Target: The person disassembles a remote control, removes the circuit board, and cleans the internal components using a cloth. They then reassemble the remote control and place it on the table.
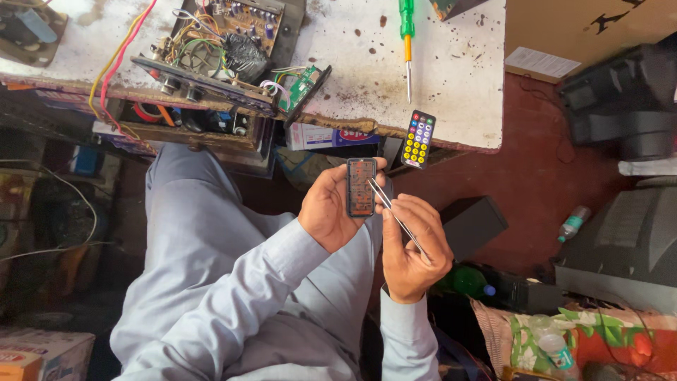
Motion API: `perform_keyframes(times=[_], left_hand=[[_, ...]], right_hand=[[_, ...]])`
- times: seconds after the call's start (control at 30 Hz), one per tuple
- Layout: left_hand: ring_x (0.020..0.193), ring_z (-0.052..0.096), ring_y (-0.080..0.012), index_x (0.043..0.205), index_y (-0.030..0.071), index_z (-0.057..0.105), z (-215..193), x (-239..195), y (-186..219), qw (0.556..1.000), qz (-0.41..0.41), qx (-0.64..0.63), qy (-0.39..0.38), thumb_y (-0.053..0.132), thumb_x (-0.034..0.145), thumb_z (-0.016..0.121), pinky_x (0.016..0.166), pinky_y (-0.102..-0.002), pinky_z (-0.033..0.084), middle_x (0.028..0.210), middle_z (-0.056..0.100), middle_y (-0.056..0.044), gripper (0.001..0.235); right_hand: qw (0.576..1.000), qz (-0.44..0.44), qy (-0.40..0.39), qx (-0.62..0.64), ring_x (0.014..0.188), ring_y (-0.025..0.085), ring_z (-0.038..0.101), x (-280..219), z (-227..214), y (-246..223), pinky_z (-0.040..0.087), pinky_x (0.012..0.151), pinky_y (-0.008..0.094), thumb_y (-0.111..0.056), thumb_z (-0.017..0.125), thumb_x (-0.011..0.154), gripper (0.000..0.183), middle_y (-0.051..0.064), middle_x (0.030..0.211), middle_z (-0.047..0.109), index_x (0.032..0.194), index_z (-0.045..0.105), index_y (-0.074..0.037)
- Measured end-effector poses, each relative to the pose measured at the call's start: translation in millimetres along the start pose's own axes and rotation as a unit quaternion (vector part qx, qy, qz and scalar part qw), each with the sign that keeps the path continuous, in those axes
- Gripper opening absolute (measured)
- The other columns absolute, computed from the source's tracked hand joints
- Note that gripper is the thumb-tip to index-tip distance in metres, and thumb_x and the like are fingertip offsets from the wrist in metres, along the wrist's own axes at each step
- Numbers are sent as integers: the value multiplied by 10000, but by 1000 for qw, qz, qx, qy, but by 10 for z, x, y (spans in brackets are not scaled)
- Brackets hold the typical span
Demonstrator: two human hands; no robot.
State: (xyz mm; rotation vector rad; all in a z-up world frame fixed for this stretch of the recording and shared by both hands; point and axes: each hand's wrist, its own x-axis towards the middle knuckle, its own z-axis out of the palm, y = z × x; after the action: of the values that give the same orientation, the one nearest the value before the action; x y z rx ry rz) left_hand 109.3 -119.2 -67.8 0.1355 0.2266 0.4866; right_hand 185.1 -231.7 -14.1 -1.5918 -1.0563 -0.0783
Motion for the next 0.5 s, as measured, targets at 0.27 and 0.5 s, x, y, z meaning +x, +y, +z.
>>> perform_keyframes(times=[0.27, 0.5], left_hand=[[930, 650, -222, 1371, -54, 568, -70, 15, -7, 1000, -5, 15, 24, 325, 1088, 334, 829, -365, 547, 1097, 666, -113, 527], [898, 657, -220, 1373, -56, 563, -87, 18, 24, 999, -16, 23, 31, 334, 1090, 344, 809, -373, 550, 1084, 674, -110, 529]], right_hand=[[991, 93, -26, 94, 1032, 209, 728, -1, -74, 93, 609, 876, 303, 126, 732, 921, 187, 178, 1141, 732, 1092, 705, 55], [988, 71, -100, 94, 984, 189, 737, 169, -235, 197, 603, 851, 279, 107, 753, 910, 189, 165, 1105, 752, 1083, 709, 46]])
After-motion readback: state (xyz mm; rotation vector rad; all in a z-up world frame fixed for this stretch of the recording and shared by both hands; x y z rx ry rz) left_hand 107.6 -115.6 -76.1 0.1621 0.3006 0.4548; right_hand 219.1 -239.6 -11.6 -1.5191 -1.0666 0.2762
